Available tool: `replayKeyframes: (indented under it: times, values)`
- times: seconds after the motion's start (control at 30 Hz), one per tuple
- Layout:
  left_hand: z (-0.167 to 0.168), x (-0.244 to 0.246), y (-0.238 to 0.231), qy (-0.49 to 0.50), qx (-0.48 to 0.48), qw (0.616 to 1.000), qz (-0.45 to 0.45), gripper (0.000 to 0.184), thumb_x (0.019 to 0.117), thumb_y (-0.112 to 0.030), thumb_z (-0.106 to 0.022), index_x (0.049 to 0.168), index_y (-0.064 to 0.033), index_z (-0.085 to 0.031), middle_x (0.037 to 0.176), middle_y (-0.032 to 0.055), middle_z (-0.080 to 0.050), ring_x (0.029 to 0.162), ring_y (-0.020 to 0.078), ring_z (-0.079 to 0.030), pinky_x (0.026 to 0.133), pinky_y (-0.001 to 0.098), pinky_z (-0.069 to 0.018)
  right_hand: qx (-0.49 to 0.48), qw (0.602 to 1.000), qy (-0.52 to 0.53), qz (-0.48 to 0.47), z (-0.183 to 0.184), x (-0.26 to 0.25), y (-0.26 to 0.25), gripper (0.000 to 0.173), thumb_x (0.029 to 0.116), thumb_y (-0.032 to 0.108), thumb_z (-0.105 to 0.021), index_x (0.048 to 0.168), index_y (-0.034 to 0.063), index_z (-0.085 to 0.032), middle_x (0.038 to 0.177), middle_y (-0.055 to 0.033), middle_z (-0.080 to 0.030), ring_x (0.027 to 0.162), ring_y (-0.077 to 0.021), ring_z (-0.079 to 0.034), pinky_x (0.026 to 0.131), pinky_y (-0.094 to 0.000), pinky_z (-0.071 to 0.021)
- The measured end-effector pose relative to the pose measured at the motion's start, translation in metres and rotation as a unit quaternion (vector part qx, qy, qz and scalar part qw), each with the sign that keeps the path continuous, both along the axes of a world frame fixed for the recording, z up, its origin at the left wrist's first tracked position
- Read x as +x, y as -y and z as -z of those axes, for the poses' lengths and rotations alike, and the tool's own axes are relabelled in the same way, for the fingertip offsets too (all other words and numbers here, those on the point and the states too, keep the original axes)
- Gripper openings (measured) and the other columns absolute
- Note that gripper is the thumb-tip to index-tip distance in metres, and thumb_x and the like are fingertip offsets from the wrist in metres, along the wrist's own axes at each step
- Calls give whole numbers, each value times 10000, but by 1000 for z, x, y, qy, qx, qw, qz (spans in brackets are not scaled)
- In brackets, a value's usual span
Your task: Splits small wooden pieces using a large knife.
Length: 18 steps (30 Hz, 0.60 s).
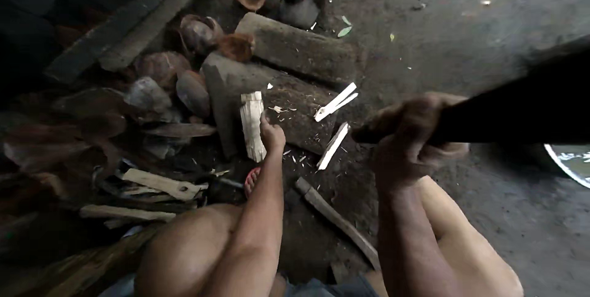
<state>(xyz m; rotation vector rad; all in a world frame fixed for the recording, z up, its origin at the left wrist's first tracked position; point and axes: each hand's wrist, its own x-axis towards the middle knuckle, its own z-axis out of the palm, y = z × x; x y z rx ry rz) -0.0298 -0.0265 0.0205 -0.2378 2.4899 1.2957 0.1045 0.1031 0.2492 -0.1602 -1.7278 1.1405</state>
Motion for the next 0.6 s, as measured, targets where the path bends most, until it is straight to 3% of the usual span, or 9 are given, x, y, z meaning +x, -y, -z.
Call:
replayKeyframes:
  times: [0.03, 0.1, 0.13, 0.2, 0.3, 0.37, 0.43, 0.53, 0.6]
  values:
    - [-1, 0, -2, 5, 5, 1000, -1, 609, 1016, -43, -461, 1603, -143, -328, 1468, 167, -563, 1288, 357, -597, 1055, 557, -500, -1, 1000, 16, 17, 8, -2, 0, 203, 1093, 262, -496, 993, 101, -569, 654, 20, -599, 497, -112, -594, 437, -336, -557]
    - [-3, 2, -6, 10, 20, 1000, 6, 626, 1020, -44, -464, 1615, -133, -291, 1486, 201, -535, 1313, 379, -573, 1067, 569, -487, 9, 966, 244, 86, 75, 7, 8, 274, 1076, 253, -504, 1042, 0, -605, 669, -65, -601, 547, -179, -606, 510, -383, -550]
    - [-3, 5, -8, 9, 26, 1000, 11, 641, 1015, -37, -477, 1618, -114, -273, 1494, 217, -521, 1331, 380, -558, 1084, 562, -477, -6, 913, 399, 84, 118, 13, 14, 320, 1068, 251, -510, 1176, -20, -640, 761, -136, -668, 652, -255, -667, 626, -459, -578]
    - [-1, 12, -12, 16, 36, 999, 8, 655, 1014, -36, -499, 1622, -108, -263, 1505, 212, -511, 1358, 357, -540, 1114, 543, -466, -69, 795, 602, 35, 176, 9, 19, 386, 1061, 291, -478, 1336, 67, -632, 979, -180, -729, 896, -329, -718, 827, -549, -567]
    - [12, 22, -12, 35, 28, 999, 1, 664, 1004, -29, -481, 1622, -146, -269, 1475, 198, -532, 1312, 374, -566, 1060, 573, -497, -101, 749, 655, 6, 181, 1, 18, 377, 1072, 324, -446, 1290, 92, -648, 992, -155, -723, 922, -311, -710, 832, -533, -559]
    - [14, 18, -16, 34, 25, 999, 2, 674, 997, -22, -483, 1625, -148, -272, 1470, 190, -547, 1303, 368, -578, 1063, 562, -496, -80, 793, 603, 29, 166, 0, 10, 369, 1069, 319, -454, 1244, 75, -669, 885, -137, -706, 809, -285, -699, 758, -511, -566]
    - [19, 25, -11, 37, 12, 999, 10, 672, 996, -17, -489, 1621, -113, -263, 1467, 213, -544, 1299, 385, -580, 1070, 567, -490, -47, 869, 489, 65, 141, 8, 11, 336, 1050, 273, -480, 1123, 19, -686, 727, -96, -662, 631, -221, -661, 627, -446, -570]
    - [25, 32, -13, 54, 23, 998, -12, 640, 1019, -13, -437, 1625, -128, -268, 1491, 209, -525, 1347, 364, -546, 1103, 538, -466, -33, 977, 195, 77, 84, -6, -3, 312, 1081, 307, -500, 986, 39, -628, 635, 1, -613, 504, -117, -605, 469, -345, -552]
    - [24, 35, -15, 72, 36, 995, -50, 622, 1026, -7, -425, 1619, -137, -289, 1503, 193, -516, 1367, 343, -529, 1117, 524, -455, -49, 999, -2, -1, 36, -29, -17, 195, 1097, 263, -489, 988, 133, -583, 680, 38, -644, 523, -103, -629, 466, -312, -572]
